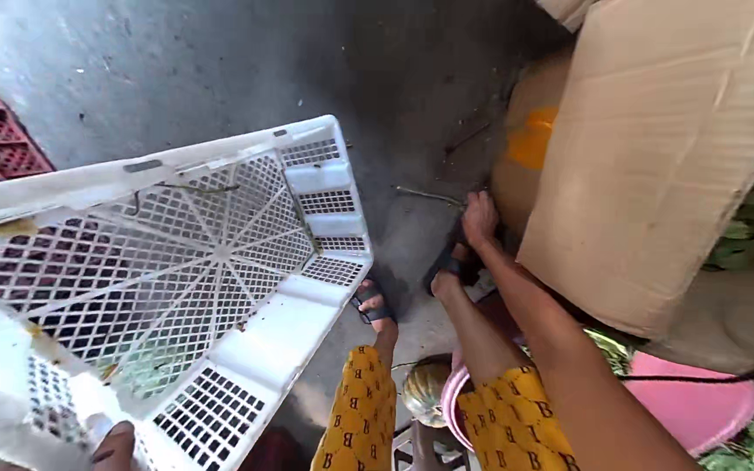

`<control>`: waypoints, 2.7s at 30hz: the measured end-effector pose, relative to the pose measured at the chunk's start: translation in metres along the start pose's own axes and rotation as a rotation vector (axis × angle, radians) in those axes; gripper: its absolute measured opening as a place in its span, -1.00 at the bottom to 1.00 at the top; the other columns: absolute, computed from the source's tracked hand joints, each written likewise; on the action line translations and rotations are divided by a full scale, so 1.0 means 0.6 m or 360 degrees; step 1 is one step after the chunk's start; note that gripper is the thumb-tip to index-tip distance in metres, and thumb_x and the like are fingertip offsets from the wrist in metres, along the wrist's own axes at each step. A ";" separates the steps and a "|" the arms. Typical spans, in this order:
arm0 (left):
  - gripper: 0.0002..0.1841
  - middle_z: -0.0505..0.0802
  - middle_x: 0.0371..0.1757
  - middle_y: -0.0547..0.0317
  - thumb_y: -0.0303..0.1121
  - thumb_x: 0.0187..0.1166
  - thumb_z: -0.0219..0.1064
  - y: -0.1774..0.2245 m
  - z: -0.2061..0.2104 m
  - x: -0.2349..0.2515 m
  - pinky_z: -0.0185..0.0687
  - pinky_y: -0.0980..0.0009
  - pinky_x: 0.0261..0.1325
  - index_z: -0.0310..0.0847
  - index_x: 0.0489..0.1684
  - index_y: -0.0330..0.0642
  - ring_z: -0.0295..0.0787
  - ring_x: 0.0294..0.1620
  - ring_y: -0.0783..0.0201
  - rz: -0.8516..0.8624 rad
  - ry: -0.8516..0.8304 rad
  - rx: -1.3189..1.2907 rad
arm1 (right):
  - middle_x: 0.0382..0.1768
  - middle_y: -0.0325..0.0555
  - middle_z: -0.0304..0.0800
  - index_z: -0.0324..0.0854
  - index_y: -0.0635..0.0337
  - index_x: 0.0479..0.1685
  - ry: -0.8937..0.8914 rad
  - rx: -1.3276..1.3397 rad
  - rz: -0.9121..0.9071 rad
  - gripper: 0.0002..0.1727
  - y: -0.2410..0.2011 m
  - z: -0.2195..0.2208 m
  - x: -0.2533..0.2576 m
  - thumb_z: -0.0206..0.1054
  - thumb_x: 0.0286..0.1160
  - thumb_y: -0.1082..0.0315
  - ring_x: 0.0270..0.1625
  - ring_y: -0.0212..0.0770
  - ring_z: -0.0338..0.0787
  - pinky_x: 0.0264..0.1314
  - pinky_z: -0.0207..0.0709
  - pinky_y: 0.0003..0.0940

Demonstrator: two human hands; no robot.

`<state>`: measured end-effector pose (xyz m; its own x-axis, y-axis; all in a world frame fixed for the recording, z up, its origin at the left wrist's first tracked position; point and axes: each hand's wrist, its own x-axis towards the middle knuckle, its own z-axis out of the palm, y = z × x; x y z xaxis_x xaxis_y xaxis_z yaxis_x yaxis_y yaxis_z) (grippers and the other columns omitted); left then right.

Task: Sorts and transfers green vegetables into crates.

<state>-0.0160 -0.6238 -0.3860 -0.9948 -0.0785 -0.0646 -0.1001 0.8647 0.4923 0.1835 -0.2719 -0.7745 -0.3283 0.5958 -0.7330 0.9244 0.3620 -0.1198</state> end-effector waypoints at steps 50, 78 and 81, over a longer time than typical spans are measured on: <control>-0.57 0.44 0.57 -0.55 -0.73 0.27 0.33 0.663 -0.321 -0.207 0.46 -0.02 0.45 0.43 0.17 -0.67 0.48 0.50 -0.22 0.0474 -0.0779 -0.0706 | 0.23 0.30 0.74 0.42 0.48 0.53 0.0177 0.1735 -0.0631 -0.48 -0.115 -0.862 -0.915 0.25 0.70 0.31 0.13 0.01 0.84 0.21 0.72 -0.13; -0.35 0.71 0.33 -0.44 -0.30 0.65 0.39 0.767 -0.039 0.062 0.58 -0.13 0.39 0.24 0.63 -0.46 0.71 0.33 -0.23 0.0029 -0.1493 -0.0284 | 0.24 0.35 0.60 0.29 0.39 0.57 0.0282 0.2737 0.0893 -0.49 -0.093 -0.874 -0.589 0.20 0.64 0.47 0.08 0.09 0.73 0.08 0.66 -0.04; -0.37 0.74 0.27 -0.40 -0.31 0.66 0.38 0.797 -0.015 0.101 0.63 -0.08 0.29 0.25 0.63 -0.44 0.75 0.22 -0.18 0.0067 -0.1610 -0.0199 | 0.19 0.34 0.60 0.32 0.39 0.54 0.0354 0.2793 0.0998 -0.51 -0.119 -0.897 -0.568 0.20 0.65 0.48 0.01 0.06 0.71 0.02 0.64 -0.08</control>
<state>-0.1241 -0.2195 -0.1467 -0.5223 0.4574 -0.7198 -0.1240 0.7943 0.5947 0.1247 -0.1150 -0.1559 0.2101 0.4557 -0.8650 -0.0212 -0.8824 -0.4700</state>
